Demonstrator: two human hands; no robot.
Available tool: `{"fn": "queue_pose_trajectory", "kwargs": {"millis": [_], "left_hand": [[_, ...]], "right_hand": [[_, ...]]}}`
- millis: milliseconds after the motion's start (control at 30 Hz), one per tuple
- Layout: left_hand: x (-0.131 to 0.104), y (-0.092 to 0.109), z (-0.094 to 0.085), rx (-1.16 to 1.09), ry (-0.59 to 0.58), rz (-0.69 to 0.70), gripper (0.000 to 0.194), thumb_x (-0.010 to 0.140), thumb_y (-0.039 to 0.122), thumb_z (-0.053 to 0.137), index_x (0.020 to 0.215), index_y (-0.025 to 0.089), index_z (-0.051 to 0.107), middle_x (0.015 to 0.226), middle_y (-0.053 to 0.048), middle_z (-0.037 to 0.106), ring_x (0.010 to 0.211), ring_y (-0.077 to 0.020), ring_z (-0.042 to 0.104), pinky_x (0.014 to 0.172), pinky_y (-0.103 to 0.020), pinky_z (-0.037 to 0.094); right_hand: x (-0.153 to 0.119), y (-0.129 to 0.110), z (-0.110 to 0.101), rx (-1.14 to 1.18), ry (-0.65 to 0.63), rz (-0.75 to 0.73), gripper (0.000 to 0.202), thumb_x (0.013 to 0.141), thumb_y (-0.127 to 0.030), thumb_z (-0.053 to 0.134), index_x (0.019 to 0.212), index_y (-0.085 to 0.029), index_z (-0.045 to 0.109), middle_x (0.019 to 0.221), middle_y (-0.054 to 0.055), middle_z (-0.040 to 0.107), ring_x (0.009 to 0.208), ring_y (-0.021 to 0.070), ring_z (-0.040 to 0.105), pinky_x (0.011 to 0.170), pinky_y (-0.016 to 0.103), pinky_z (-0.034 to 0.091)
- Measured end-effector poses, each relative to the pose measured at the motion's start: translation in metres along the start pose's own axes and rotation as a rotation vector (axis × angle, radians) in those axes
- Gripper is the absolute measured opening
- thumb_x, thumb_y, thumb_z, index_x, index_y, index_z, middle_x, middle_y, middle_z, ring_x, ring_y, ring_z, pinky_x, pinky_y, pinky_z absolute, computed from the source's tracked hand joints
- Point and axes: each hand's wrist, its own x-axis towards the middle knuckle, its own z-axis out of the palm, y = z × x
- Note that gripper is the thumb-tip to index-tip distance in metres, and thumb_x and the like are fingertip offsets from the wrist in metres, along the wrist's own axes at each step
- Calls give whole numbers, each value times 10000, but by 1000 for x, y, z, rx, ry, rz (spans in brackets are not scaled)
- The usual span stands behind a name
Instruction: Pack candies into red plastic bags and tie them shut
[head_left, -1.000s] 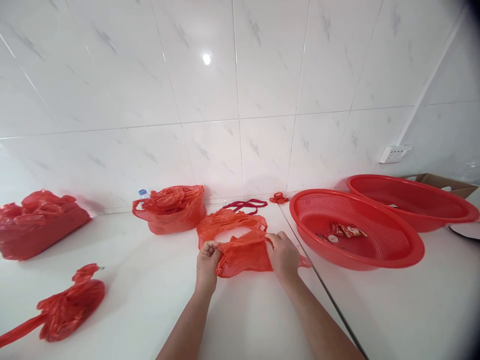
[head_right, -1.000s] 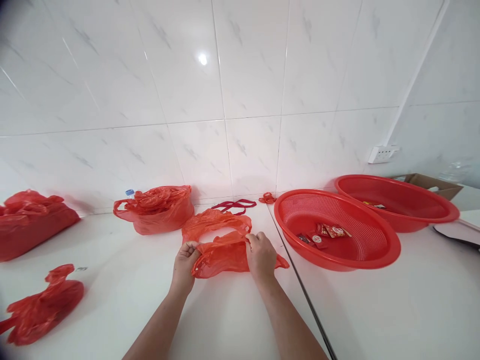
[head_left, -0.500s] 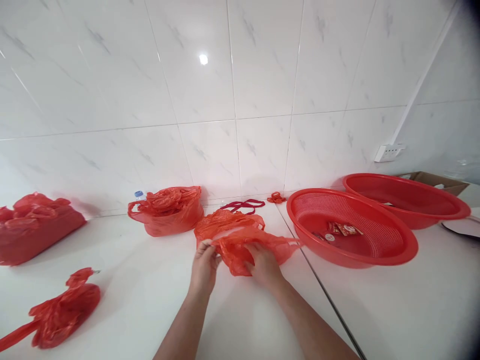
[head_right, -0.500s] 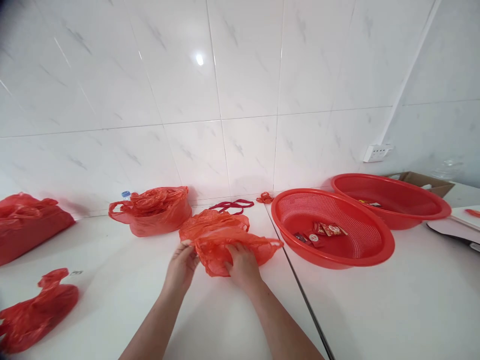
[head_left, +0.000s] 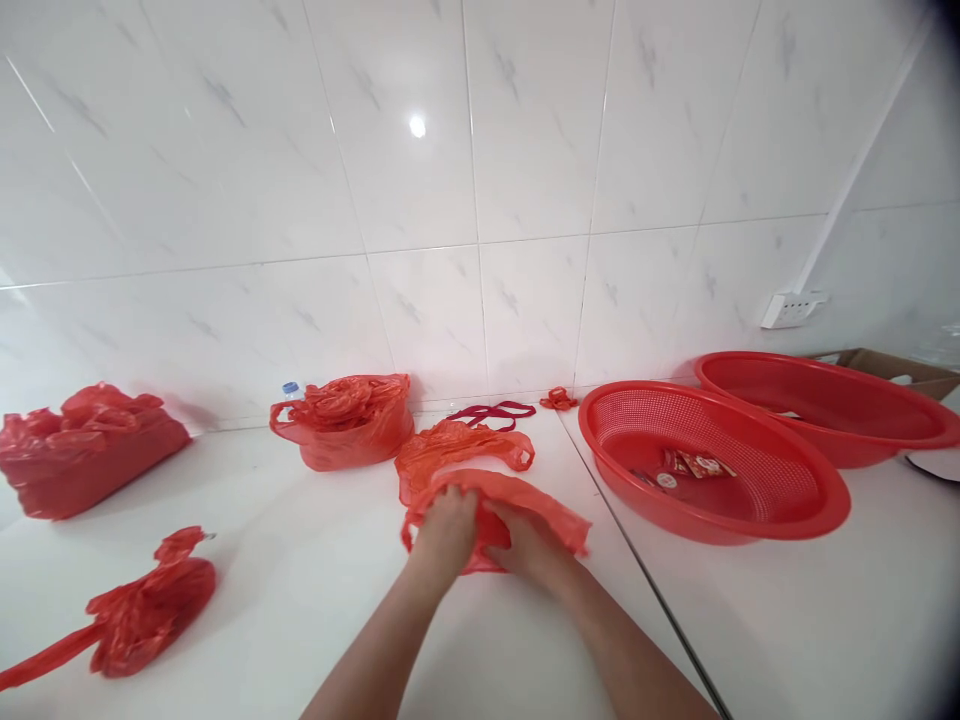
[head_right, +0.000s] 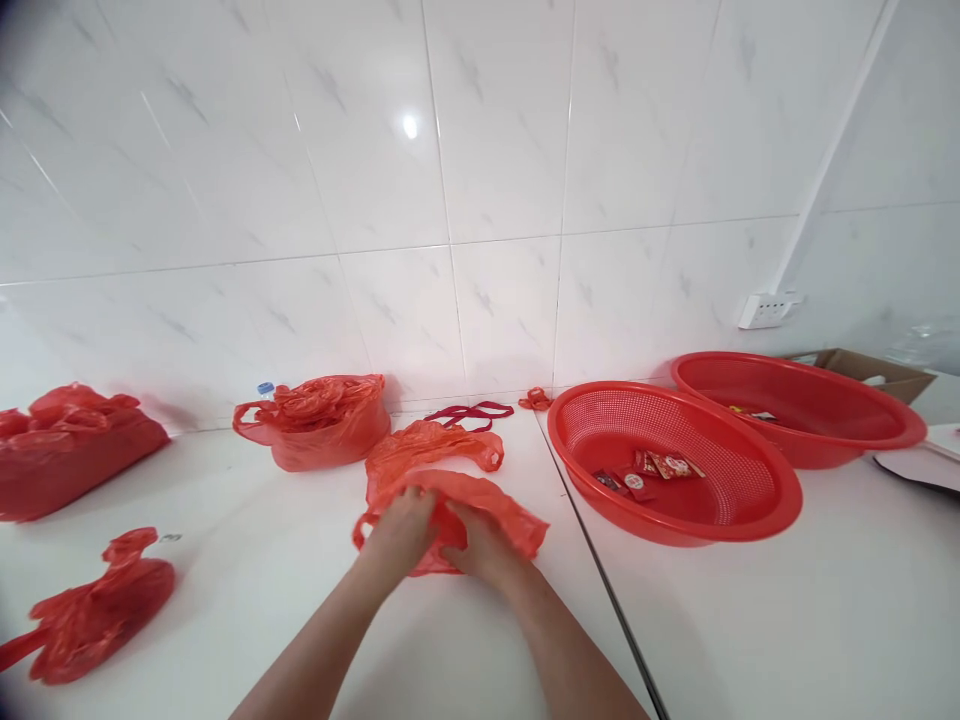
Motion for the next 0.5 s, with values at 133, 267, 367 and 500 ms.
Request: {"fn": "queue_pose_trajectory", "kwargs": {"millis": [133, 267, 367, 500], "left_hand": [[24, -42, -20, 49, 27, -29, 374, 470, 4, 664, 782, 209, 644, 770, -93, 589, 856, -329, 562, 765, -412, 385], [16, -55, -29, 4, -73, 25, 664, 384, -75, 646, 942, 283, 676, 732, -57, 622, 761, -299, 590, 694, -358, 409], [2, -45, -24, 3, -131, 164, 682, 479, -36, 662, 1068, 309, 647, 905, -82, 660, 796, -286, 617, 685, -342, 437], [-14, -21, -9, 138, -177, 430, 538, 739, 40, 519, 1207, 304, 553, 1233, -80, 565, 1084, -255, 540, 893, -397, 430]], "right_hand": [[4, 7, -8, 173, 180, 132, 192, 755, -378, 574, 876, -269, 675, 816, 22, 682, 741, 201, 623, 632, 315, 487], [9, 15, -9, 204, 262, 176, 198, 753, -426, 580, 750, -248, 666, 724, 33, 664, 672, 204, 610, 606, 327, 483], [11, 18, -12, 218, 271, 230, 259, 724, -479, 619, 827, -246, 663, 853, 66, 684, 800, 235, 632, 698, 352, 490], [15, 20, -22, 236, 100, 493, 393, 760, -573, 547, 922, -226, 638, 896, 75, 696, 885, 244, 637, 762, 355, 479]]}}
